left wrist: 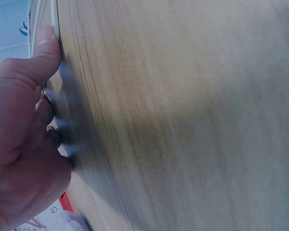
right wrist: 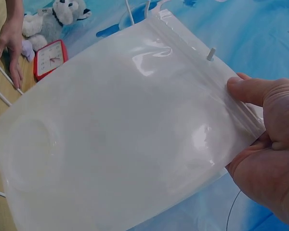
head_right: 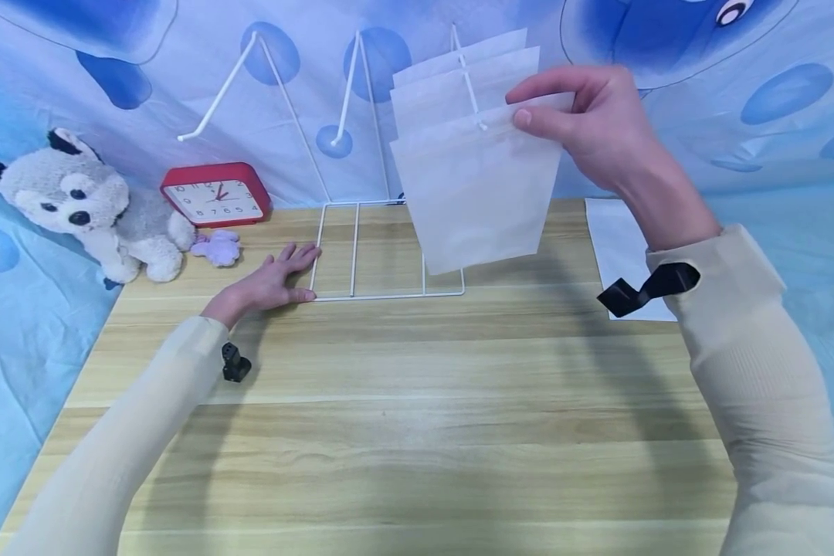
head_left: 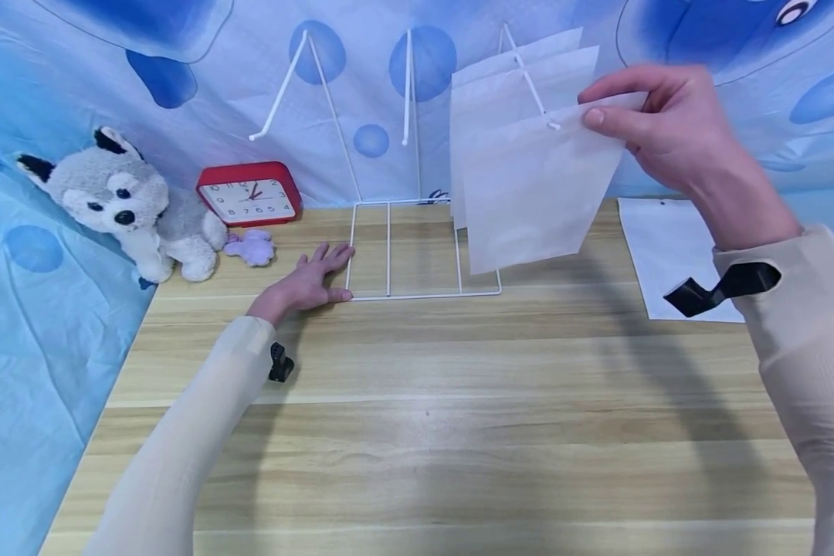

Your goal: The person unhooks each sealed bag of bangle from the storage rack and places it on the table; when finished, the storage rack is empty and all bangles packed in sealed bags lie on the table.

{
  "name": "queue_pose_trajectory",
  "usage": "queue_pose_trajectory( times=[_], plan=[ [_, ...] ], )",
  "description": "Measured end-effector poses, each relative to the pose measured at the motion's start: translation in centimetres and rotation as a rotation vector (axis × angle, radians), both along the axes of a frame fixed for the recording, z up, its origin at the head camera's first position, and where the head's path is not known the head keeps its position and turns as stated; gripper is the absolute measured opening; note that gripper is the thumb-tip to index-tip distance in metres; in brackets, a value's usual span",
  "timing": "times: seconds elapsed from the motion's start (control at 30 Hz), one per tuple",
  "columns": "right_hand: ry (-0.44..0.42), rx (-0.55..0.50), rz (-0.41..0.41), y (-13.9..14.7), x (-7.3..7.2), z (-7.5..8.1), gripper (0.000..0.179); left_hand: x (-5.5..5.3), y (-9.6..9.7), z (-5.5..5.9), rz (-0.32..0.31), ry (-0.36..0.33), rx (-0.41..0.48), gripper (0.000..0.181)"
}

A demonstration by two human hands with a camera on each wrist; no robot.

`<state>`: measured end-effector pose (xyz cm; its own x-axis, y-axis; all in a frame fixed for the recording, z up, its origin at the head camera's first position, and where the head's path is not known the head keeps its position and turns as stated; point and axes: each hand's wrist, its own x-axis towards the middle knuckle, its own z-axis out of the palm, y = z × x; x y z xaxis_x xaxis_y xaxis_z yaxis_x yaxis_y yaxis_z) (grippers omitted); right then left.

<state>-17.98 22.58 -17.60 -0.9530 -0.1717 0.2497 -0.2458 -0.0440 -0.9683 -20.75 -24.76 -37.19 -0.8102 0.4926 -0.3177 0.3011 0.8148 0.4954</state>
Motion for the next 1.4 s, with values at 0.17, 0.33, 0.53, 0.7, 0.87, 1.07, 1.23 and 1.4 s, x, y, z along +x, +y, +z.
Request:
queue_pose_trajectory(
  times=[0.17,0.33,0.53,0.7,0.87,1.07,1.23,1.4],
  plan=[
    [0.043,-0.093,0.055,0.1,0.7,0.0,0.025,0.0,-0.2,-0.1,-0.008,-0.003,0.002,0.085],
    [0.082,-0.192,0.157,0.8,1.3,-0.2,0.022,0.0,-0.2,-0.1,-0.009,-0.001,0.007,0.086],
    [0.116,-0.196,0.127,2.0,2.6,-0.7,0.020,0.1,-0.1,0.0,-0.012,-0.002,0.008,0.085],
    [0.058,-0.213,0.071,3.5,3.6,-1.5,0.020,0.0,-0.3,0.0,-0.007,0.003,0.001,0.086],
    [0.034,-0.271,0.082,5.2,4.7,-3.0,0.020,0.1,-0.3,-0.1,-0.006,0.003,0.004,0.086],
    [0.065,-0.237,0.093,7.3,6.5,-4.6,0.019,0.1,-0.3,-0.3,-0.010,0.003,0.007,0.086],
    [0.073,-0.218,0.085,8.5,7.6,-5.4,0.021,0.1,-0.4,-0.2,-0.008,0.007,0.005,0.086],
    [0.046,-0.113,-0.023,9.5,8.7,-6.1,0.020,0.2,-0.6,-0.1,0.001,0.000,0.006,0.086]
  ],
)
